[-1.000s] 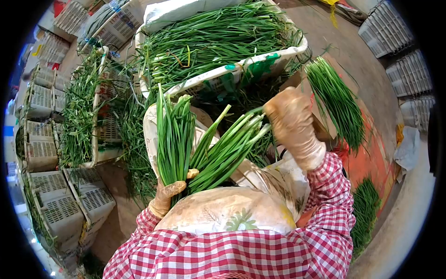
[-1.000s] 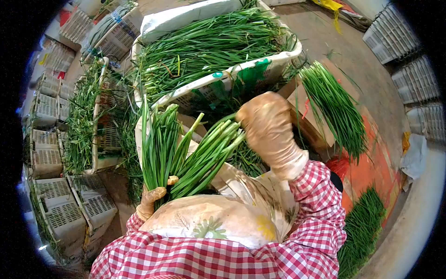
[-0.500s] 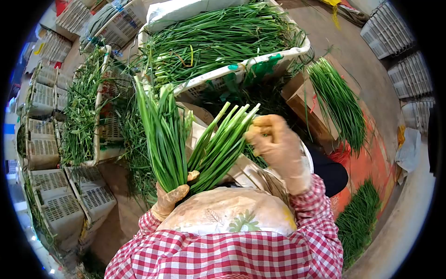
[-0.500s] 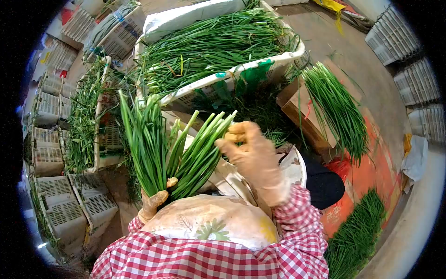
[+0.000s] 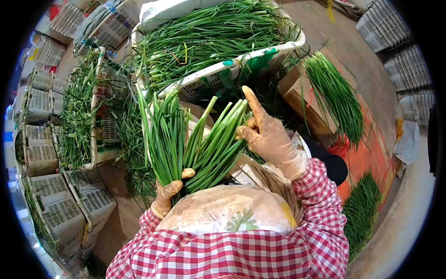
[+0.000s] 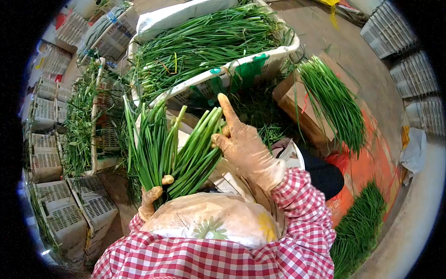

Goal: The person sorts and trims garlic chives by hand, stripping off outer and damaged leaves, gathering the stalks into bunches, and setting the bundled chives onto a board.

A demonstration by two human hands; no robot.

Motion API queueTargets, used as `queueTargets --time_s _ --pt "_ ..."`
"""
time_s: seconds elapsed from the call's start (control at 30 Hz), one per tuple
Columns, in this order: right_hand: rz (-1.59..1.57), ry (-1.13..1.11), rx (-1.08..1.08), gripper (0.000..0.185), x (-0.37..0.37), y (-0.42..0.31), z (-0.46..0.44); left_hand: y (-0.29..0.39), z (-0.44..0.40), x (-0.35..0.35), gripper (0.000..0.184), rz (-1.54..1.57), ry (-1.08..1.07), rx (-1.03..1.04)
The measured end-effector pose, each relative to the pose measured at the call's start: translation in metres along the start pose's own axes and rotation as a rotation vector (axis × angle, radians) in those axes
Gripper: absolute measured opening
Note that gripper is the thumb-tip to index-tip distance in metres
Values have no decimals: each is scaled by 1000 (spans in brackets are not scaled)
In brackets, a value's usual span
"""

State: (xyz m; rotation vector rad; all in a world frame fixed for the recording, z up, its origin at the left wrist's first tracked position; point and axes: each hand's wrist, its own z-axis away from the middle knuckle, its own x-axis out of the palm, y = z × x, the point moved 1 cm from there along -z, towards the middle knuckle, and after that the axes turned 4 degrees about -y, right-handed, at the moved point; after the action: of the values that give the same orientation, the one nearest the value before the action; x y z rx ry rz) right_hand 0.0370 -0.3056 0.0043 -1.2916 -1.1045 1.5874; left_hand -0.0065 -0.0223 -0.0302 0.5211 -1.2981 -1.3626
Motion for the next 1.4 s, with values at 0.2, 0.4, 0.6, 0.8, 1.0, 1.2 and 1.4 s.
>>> queueTargets --time_s 0.2,0.4,0.6,0.8,1.0,1.2,1.4 --pt "640 127 -576 40 -49 24 -25 -10 -1 -15 45 -47 -31 16" --pt "932 459 46 40 -114 29 -36 -13 -3 -19 44 -85 -64 70" --pt "172 -457 245 48 -57 19 -36 -10 -2 -15 44 14 -23 -47" --pt "30 -318 27 32 -52 11 -16 1 -1 -3 45 23 17 -57" --pt "575 -96 -79 36 -76 18 -4 -2 0 -3 45 110 -29 -109" --pt "736 821 -151 21 -160 47 -10 -5 3 -12 45 159 -41 -98" --pt "687 345 125 67 -117 92 -32 -15 5 -20 46 185 -22 -100"
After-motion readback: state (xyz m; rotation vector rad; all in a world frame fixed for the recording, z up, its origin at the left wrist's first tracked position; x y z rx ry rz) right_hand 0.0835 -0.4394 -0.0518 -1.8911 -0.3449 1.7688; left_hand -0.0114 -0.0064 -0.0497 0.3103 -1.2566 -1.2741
